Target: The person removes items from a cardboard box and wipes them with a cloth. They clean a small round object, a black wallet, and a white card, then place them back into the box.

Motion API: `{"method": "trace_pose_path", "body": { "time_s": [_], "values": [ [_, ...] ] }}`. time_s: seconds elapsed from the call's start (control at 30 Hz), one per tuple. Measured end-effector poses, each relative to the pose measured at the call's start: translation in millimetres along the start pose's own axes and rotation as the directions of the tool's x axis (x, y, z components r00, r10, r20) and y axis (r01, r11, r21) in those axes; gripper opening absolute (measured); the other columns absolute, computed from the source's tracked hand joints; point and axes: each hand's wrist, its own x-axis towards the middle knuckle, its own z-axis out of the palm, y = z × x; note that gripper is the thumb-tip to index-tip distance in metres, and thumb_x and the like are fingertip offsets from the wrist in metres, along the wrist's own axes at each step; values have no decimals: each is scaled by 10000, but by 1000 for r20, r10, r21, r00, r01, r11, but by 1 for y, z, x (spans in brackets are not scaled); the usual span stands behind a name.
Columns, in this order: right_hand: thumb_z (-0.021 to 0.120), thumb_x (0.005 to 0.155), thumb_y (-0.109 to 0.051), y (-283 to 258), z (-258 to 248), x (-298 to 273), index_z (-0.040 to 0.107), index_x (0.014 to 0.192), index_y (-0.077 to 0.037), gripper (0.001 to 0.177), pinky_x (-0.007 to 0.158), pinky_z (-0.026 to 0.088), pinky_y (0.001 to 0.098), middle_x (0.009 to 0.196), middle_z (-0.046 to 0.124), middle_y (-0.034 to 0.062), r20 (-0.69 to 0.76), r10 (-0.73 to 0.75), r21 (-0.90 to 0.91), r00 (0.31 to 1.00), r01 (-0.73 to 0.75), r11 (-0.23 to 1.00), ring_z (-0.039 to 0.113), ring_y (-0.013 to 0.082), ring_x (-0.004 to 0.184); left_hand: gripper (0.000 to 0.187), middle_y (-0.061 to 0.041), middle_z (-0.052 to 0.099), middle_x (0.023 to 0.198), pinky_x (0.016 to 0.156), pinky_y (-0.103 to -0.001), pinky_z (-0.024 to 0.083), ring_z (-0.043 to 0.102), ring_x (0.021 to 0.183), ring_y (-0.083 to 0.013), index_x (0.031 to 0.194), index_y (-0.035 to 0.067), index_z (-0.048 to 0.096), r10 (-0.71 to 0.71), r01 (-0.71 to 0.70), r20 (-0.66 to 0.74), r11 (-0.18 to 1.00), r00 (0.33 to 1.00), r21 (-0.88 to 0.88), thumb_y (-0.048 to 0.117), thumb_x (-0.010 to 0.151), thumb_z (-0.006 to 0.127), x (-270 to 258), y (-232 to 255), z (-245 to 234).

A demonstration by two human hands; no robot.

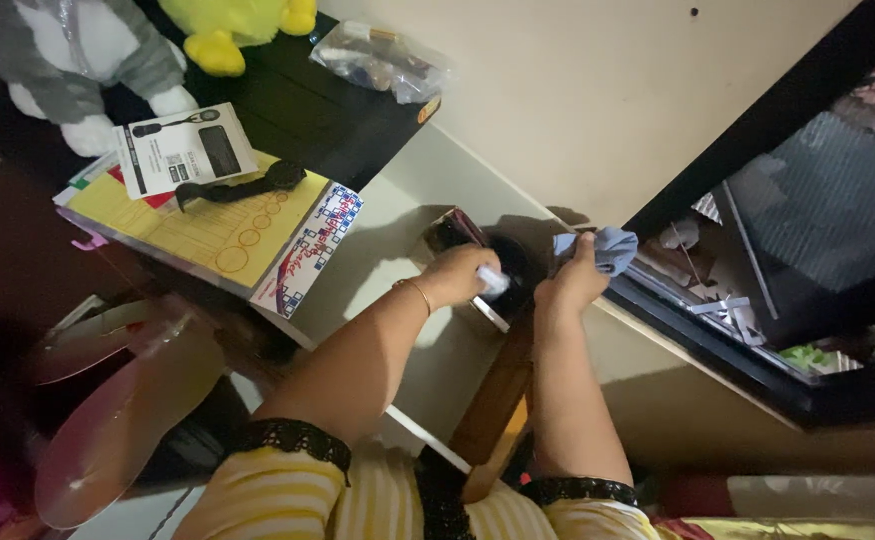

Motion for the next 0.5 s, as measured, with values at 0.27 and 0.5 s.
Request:
{"method": "trace_pose_path", "body": {
  "time_s": [0.27,0.5],
  "values": [
    [827,844,-118,25,-1,27,585,1255,32,500,763,591,438,1071,657,187,40,22,30,999,-23,999,681,315,931,366,-239,636,1323,1096,-457,483,579,1318,-394,1257,104,703,49,-60,100,992,994,111,68,895,669,13,-38,54],
    [874,809,-153,25,5,27,620,1219,-15,502,619,604,448,1023,702,167,27,23,-25,999,-23,999,709,286,848,395,-208,651,1297,1091,-432,490,591,1299,-369,1324,106,663,32,-39,64,993,997,109,95,931,634,15,-42,60]
  ]
}}
